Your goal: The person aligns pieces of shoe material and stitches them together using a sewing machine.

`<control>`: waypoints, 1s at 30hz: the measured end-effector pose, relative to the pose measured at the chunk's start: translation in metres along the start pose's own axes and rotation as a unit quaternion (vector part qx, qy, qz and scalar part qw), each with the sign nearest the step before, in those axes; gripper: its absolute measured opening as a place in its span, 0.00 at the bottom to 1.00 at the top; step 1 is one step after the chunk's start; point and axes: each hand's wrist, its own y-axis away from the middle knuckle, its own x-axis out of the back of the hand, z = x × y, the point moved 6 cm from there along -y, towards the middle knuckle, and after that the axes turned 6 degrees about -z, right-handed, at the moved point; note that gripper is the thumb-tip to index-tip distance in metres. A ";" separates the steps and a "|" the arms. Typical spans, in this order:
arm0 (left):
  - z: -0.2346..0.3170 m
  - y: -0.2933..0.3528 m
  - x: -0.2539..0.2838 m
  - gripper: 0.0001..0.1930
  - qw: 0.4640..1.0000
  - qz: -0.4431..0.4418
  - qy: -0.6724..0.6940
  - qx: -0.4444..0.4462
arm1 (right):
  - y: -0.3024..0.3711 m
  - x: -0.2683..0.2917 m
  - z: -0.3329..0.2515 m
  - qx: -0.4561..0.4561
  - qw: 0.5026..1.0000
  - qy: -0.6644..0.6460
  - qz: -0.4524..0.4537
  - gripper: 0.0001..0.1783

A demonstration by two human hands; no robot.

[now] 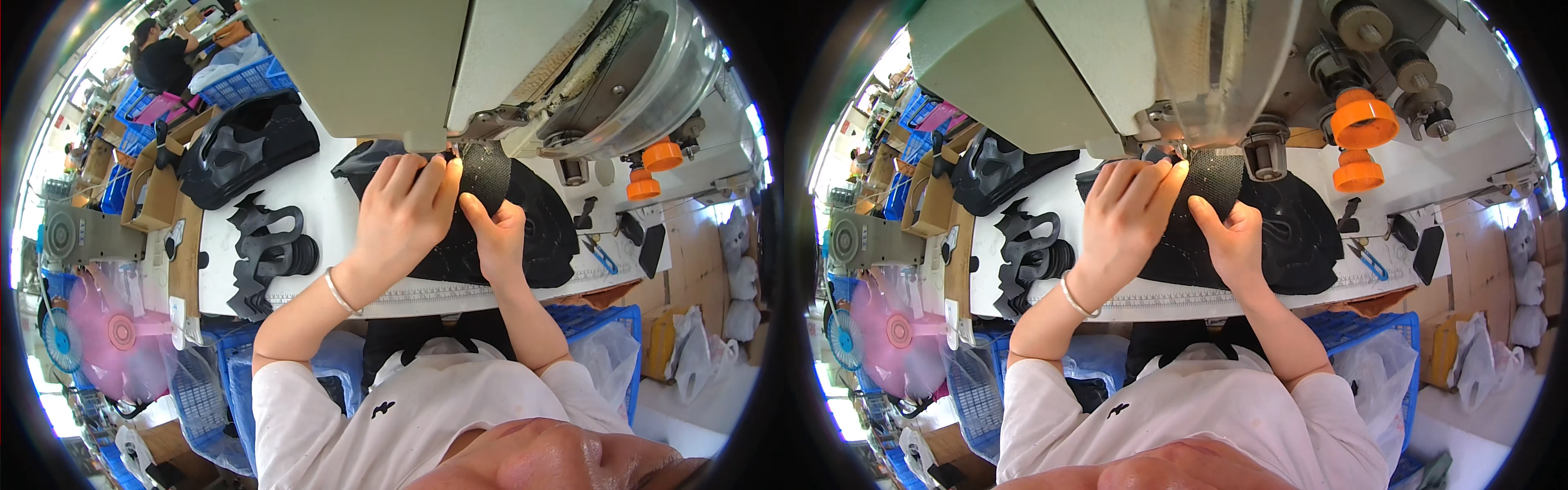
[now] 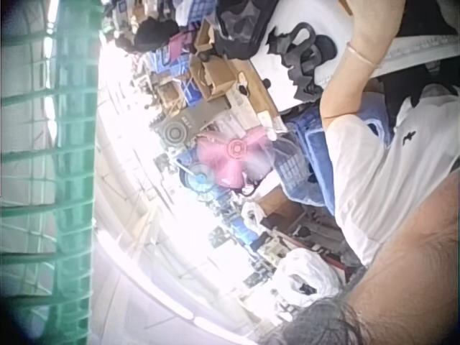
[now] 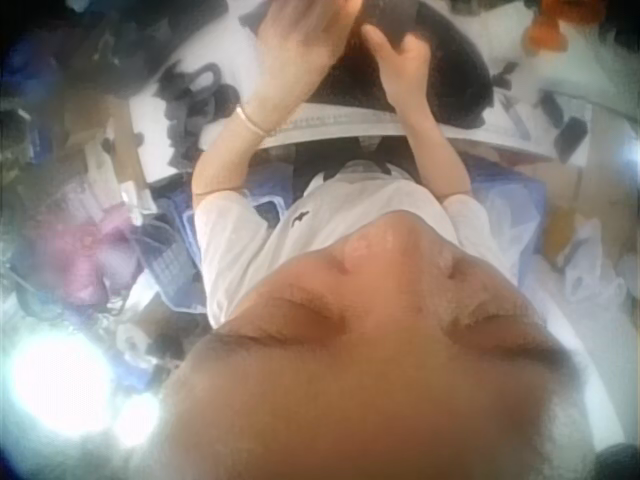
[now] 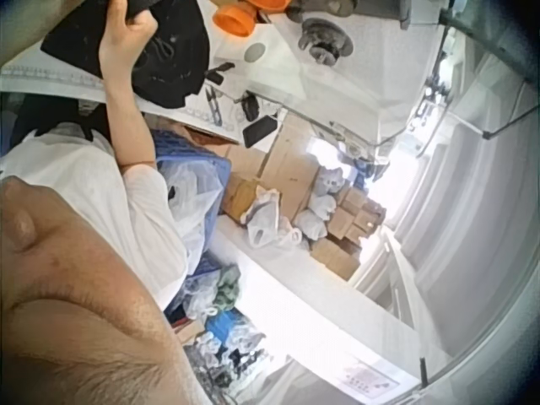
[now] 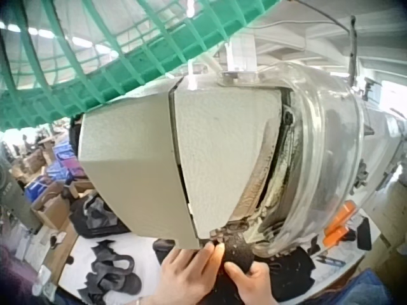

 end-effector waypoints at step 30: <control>0.000 -0.002 -0.001 0.18 0.999 -0.031 0.032 -0.009 | 0.000 0.003 0.005 0.028 0.998 -0.047 0.015 0.08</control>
